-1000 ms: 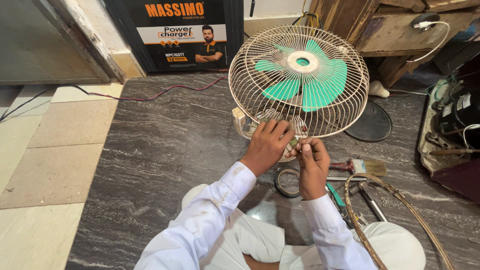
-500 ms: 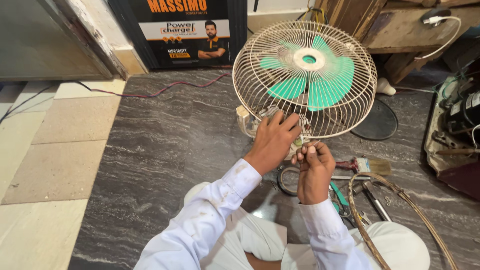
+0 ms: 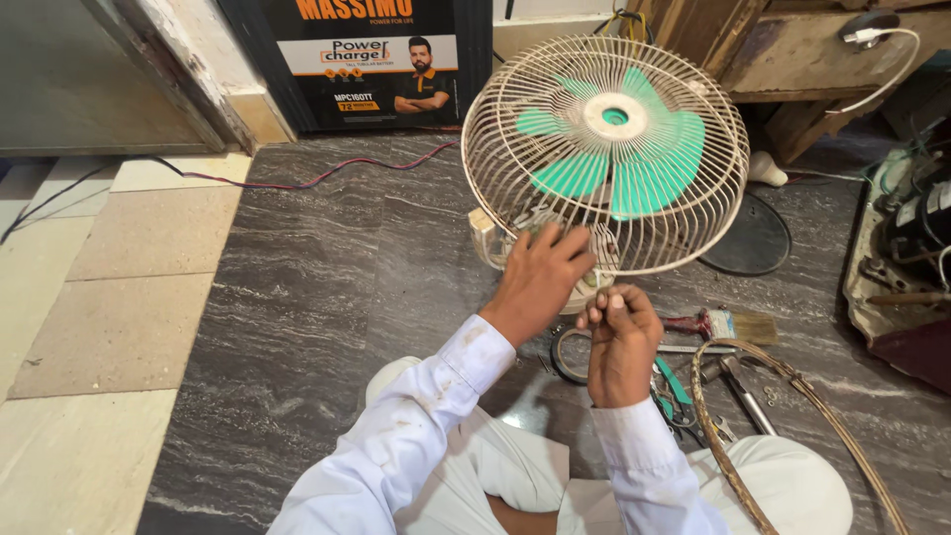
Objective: The person sits on the floor and secures the front grill of a standing fan to its base using white zip ties. They thread the ties through the grill and base, pull them tight, and trim the excess length.
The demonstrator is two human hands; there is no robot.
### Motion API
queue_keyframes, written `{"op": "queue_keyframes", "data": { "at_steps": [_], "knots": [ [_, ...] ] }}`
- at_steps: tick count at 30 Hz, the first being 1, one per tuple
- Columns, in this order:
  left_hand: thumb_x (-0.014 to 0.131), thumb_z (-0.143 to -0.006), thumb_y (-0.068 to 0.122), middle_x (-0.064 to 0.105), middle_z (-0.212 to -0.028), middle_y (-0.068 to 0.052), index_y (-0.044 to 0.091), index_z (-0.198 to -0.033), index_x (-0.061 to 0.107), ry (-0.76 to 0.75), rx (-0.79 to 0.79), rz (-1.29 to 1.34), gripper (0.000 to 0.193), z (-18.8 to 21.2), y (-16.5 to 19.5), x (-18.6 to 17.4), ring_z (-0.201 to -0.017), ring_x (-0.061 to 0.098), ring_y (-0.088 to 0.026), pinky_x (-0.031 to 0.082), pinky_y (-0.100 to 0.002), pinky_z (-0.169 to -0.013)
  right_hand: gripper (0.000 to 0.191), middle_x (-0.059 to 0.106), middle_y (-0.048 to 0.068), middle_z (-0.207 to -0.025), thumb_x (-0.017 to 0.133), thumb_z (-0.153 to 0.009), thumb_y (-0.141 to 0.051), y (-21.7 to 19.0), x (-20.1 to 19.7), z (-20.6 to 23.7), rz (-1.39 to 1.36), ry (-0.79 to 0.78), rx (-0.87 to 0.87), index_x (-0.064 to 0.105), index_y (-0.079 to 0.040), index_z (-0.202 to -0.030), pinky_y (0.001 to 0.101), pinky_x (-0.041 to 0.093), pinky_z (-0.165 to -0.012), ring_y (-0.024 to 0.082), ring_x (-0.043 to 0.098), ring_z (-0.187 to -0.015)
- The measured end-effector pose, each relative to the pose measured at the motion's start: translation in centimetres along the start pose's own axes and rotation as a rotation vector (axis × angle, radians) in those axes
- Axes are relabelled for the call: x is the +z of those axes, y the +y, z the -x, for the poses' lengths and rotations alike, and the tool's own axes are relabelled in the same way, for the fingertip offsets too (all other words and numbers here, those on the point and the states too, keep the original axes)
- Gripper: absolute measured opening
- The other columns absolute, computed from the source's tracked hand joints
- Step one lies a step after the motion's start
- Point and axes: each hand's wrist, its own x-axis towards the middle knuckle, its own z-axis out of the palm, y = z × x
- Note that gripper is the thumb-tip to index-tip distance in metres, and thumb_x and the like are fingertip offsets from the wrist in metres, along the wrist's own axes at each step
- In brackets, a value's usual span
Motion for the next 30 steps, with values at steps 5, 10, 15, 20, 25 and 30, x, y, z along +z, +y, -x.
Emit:
{"op": "queue_keyframes", "data": {
  "at_steps": [5,10,15,20,25,30],
  "knots": [
    [0.072,-0.085,0.015,0.059,-0.109,-0.003,0.008,-0.086,0.073,-0.037,-0.061,0.081,0.007,-0.6,0.1,0.2,-0.100,0.055,-0.027,0.043,-0.045,-0.078,0.007,0.057,0.008,-0.090,0.051,-0.105,-0.004,-0.6,0.0,-0.7,0.076,0.011,0.007,0.056,-0.001,-0.102,0.0350,0.055,-0.073,0.016,0.056,-0.079],
    [0.073,-0.085,0.014,0.060,-0.111,-0.002,0.008,-0.087,0.074,-0.009,-0.053,0.042,0.006,-0.5,0.2,0.4,-0.103,0.055,-0.025,0.043,-0.044,-0.081,0.010,0.057,0.008,-0.090,0.049,-0.105,-0.003,-0.8,0.1,-0.7,0.128,0.017,0.015,0.056,0.000,-0.100,0.0349,0.056,-0.071,0.016,0.057,-0.077],
    [0.072,-0.085,0.016,0.060,-0.115,-0.002,0.007,-0.089,0.073,0.037,-0.044,0.040,0.010,-0.1,0.4,0.6,-0.104,0.054,-0.026,0.042,-0.046,-0.082,0.011,0.057,0.007,-0.090,0.049,-0.106,-0.003,-0.7,-0.2,-0.7,0.125,0.012,0.037,0.057,0.001,-0.100,0.0346,0.055,-0.071,0.015,0.056,-0.076],
    [0.067,-0.084,0.013,0.060,-0.117,-0.002,0.009,-0.086,0.073,0.047,-0.060,-0.008,0.007,0.1,0.4,1.3,-0.109,0.054,-0.028,0.043,-0.047,-0.084,0.005,0.062,0.008,-0.094,0.055,-0.105,-0.003,-0.9,-0.7,-0.8,0.135,-0.065,0.028,0.059,0.000,-0.104,0.0338,0.056,-0.071,0.015,0.059,-0.078],
    [0.065,-0.087,0.012,0.060,-0.117,-0.004,0.008,-0.091,0.072,0.052,-0.019,-0.057,0.009,0.1,0.1,2.0,-0.109,0.054,-0.028,0.044,-0.044,-0.086,0.017,0.070,0.010,-0.114,0.060,-0.105,-0.002,-2.8,-2.0,-0.1,0.491,-0.112,-0.068,0.065,0.002,-0.121,0.0285,0.054,-0.075,0.012,0.062,-0.085],
    [0.065,-0.087,0.005,0.059,-0.118,-0.008,0.005,-0.114,0.070,0.120,0.056,0.061,0.027,2.1,-0.5,1.8,-0.112,0.057,-0.029,0.049,-0.042,-0.095,0.025,0.071,0.007,-0.118,0.064,-0.099,-0.001,-4.4,-3.8,-0.5,0.538,-0.042,-0.103,0.062,-0.002,-0.123,0.0262,0.055,-0.073,0.011,0.065,-0.084]
  ]
}}
